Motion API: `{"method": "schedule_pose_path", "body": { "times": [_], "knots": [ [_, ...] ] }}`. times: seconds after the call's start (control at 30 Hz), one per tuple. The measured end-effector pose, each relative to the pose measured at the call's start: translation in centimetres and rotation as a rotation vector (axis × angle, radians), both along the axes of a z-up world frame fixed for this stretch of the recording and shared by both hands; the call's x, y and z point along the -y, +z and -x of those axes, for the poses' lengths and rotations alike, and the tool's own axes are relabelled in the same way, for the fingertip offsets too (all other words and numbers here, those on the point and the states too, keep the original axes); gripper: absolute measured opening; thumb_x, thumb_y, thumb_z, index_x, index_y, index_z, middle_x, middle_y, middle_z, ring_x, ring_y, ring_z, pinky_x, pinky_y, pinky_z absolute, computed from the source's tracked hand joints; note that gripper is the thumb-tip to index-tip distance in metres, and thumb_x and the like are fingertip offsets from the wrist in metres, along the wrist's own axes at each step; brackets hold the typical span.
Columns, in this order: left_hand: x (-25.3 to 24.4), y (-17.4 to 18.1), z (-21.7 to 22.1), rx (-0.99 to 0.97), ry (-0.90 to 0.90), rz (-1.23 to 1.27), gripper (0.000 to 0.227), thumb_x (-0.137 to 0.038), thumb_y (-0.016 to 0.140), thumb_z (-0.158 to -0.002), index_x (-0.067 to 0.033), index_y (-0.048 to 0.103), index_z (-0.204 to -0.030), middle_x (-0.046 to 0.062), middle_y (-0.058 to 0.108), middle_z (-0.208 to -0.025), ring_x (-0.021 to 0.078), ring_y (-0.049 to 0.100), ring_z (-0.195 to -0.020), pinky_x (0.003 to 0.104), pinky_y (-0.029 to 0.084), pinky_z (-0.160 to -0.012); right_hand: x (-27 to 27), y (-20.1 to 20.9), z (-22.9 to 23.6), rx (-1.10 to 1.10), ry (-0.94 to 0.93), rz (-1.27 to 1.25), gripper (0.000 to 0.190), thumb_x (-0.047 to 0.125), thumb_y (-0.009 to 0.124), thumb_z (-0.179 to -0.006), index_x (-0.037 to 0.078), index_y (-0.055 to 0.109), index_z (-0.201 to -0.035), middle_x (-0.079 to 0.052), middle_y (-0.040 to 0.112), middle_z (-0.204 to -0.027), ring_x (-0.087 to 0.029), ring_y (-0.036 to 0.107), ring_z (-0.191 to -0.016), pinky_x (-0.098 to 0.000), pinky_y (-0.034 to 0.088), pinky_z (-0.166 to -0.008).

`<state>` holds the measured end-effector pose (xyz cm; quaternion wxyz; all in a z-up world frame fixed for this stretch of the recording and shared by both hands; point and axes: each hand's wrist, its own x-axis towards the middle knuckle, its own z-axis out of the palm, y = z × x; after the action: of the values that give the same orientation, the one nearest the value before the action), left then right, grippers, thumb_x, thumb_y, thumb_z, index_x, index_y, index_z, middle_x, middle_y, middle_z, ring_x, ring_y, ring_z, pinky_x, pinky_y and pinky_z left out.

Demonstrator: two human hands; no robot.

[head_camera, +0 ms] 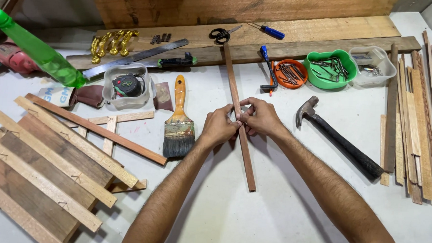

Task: The person assembles small wooden lattice frames at a workbench. They measure a wooden slat with a tape measure, mark it with a pen, position slats across a base board, and hammer nails to fasten the slats, arranging the finished frames aside.

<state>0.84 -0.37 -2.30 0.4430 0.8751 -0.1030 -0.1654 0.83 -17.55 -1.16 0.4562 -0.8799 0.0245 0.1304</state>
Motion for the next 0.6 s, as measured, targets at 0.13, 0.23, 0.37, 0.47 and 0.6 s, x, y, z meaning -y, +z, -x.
{"method": "schedule_pose_path", "body": {
  "times": [0.13,0.23,0.37,0.47,0.6],
  "knots": [
    [0.3,-0.2,0.4,0.002,0.032,-0.008,0.067,-0.018,0.072,-0.090,-0.0007,0.046,-0.150,0.009,0.076,-0.076,0.0175,0.078,-0.075,0.033,0.065,-0.072,-0.3,0.9,0.6,-0.001,-0.016,0.040,0.049,0.020,0.075,-0.093,0.002,0.059,-0.136,-0.008,0.070,-0.083,-0.014,0.073,-0.063,-0.0241,0.061,-0.046],
    [-0.4,-0.7,0.2,-0.078,0.006,0.024,0.061,-0.019,0.070,-0.091,-0.0022,0.050,-0.147,0.012,0.078,-0.087,0.0188,0.078,-0.077,0.035,0.068,-0.074,-0.3,1.2,0.8,0.044,0.010,0.173,0.058,0.024,0.075,-0.092,0.002,0.053,-0.141,-0.011,0.073,-0.084,-0.016,0.071,-0.060,-0.0292,0.059,-0.045],
    [-3.7,2.5,2.1,0.157,-0.157,0.056,0.052,-0.019,0.070,-0.092,-0.0035,0.058,-0.140,0.015,0.079,-0.099,0.0235,0.079,-0.086,0.038,0.062,-0.085,-1.0,2.5,0.9,0.206,0.072,0.193,0.059,0.032,0.079,-0.087,0.003,0.060,-0.134,-0.008,0.073,-0.098,-0.015,0.073,-0.067,-0.0299,0.061,-0.052],
    [-7.2,5.4,3.1,0.242,-0.123,0.017,0.049,-0.022,0.070,-0.091,-0.0042,0.061,-0.135,0.014,0.080,-0.098,0.0248,0.079,-0.085,0.039,0.062,-0.085,-2.8,3.8,0.6,0.283,0.129,0.170,0.058,0.034,0.080,-0.087,0.004,0.062,-0.134,-0.009,0.074,-0.102,-0.015,0.071,-0.071,-0.0312,0.060,-0.055],
    [-12.7,6.8,1.8,0.465,0.005,-0.048,0.037,-0.025,0.074,-0.092,-0.0036,0.071,-0.122,0.013,0.080,-0.088,0.0250,0.076,-0.085,0.040,0.059,-0.085,-7.1,6.8,0.0,0.278,0.198,0.059,0.055,0.034,0.078,-0.086,0.007,0.063,-0.132,-0.006,0.075,-0.106,-0.011,0.070,-0.070,-0.0307,0.060,-0.055]
  ]
}}
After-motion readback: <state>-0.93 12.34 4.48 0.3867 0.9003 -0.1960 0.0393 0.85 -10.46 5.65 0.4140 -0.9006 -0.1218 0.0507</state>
